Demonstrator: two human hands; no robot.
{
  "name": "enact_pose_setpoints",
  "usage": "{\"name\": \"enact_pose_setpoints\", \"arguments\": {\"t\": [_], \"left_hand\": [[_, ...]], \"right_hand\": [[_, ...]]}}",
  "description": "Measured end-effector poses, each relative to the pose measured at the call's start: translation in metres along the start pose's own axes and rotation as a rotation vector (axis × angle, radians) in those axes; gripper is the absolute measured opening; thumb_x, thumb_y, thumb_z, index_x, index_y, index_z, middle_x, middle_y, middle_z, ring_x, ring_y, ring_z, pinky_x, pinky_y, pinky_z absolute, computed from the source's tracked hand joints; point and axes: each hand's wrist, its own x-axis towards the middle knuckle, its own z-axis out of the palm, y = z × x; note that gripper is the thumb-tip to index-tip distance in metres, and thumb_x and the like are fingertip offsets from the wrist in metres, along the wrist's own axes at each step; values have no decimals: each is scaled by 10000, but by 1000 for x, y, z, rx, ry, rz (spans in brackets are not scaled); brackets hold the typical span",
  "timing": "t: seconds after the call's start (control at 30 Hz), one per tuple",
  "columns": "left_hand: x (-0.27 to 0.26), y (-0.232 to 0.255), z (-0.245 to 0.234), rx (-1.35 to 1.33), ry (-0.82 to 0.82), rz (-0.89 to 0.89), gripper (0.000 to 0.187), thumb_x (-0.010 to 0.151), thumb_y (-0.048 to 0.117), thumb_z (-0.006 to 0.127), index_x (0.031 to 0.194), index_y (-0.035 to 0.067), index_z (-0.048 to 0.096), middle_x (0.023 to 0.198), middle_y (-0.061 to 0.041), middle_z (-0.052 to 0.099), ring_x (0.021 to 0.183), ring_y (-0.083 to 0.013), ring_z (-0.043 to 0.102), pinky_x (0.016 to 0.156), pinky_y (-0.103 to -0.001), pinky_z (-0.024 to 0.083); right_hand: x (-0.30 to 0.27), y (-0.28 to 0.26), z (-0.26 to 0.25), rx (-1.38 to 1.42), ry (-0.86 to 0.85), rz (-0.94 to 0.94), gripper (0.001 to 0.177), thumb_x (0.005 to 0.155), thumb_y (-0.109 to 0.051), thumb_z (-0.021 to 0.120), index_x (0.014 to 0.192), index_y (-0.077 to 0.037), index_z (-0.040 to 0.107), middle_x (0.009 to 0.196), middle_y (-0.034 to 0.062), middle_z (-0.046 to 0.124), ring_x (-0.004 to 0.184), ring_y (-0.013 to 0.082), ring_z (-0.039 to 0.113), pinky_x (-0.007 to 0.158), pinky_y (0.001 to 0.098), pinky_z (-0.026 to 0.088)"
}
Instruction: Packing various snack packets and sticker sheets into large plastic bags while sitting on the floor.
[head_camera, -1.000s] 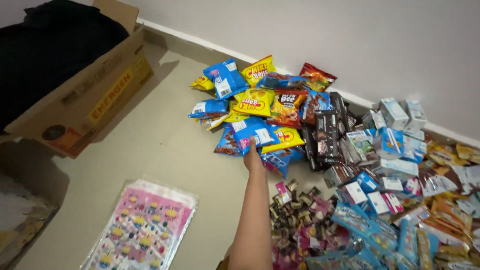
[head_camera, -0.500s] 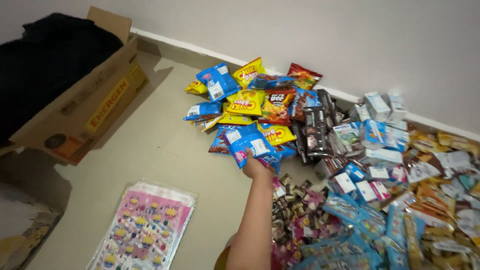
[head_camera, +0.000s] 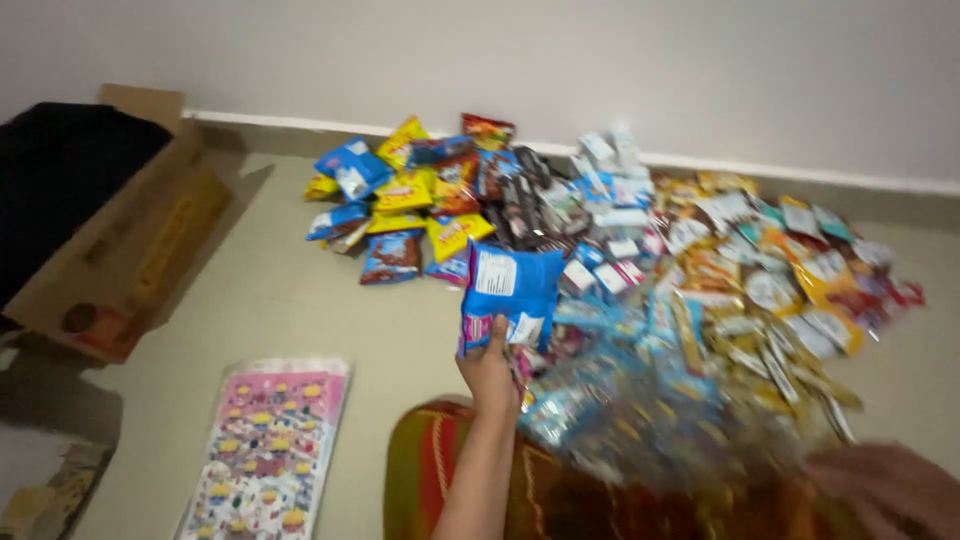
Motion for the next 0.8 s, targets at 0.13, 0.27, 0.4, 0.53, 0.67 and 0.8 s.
{"name": "enact_pose_setpoints", "arguments": {"t": [0.13, 0.27, 0.4, 0.53, 0.67, 0.8], "left_hand": [[-66, 34, 2, 112, -306, 178, 365, 812, 15, 781, 1160, -32, 681, 1102, -161, 764, 951, -262, 740, 885, -353, 589], [-125, 54, 6, 146, -586, 388, 275, 792, -42, 763, 1060, -37, 700, 915, -99, 769, 779, -175, 690, 760, -283, 556], [-171, 73, 10, 137, -1010, 410, 620, 685, -200, 638, 1275, -18, 582, 1044, -151, 723, 884, -251, 723, 823, -340, 598], [-198, 84, 3, 409, -1108, 649, 604, 686, -108, 822, 1239, 54, 640, 1161, -65, 721, 1010, -210, 710, 927, -337, 560], [-209, 88, 3, 408, -1186, 685, 521, 696, -72, 799, 1189, 32, 664, 1227, -105, 708, 1090, -261, 703, 993, -362, 543], [-205, 86, 3, 367, -1322, 854, 548, 722, -53, 813, 1208, 119, 628, 1301, -67, 637, 1268, -281, 616, 1145, -448, 512]], "right_hand": [[87, -250, -26, -155, -33, 745, 420, 752, -197, 772, 1106, -413, 838, 1320, -200, 722, 1173, 68, 706, 987, 288, 592], [118, -307, -43, -46, 99, 613, 213, 725, -239, 818, 926, -265, 886, 1296, -123, 722, 1136, 120, 699, 937, 310, 569], [124, -333, -60, 115, -3, 881, 227, 814, -227, 765, 982, -238, 918, 1262, -184, 751, 921, 82, 746, 769, 253, 600], [124, -354, -69, 219, 140, 975, 320, 923, -329, 652, 995, -104, 869, 1066, -45, 806, 857, 143, 738, 794, 281, 576], [129, -369, -65, 351, 271, 1113, 224, 887, -177, 764, 1003, 3, 828, 973, 60, 862, 760, 219, 755, 738, 321, 568], [129, -373, -64, 237, 247, 1131, 377, 782, -149, 845, 1147, -111, 757, 1030, 75, 843, 826, 267, 794, 737, 399, 602]]}}
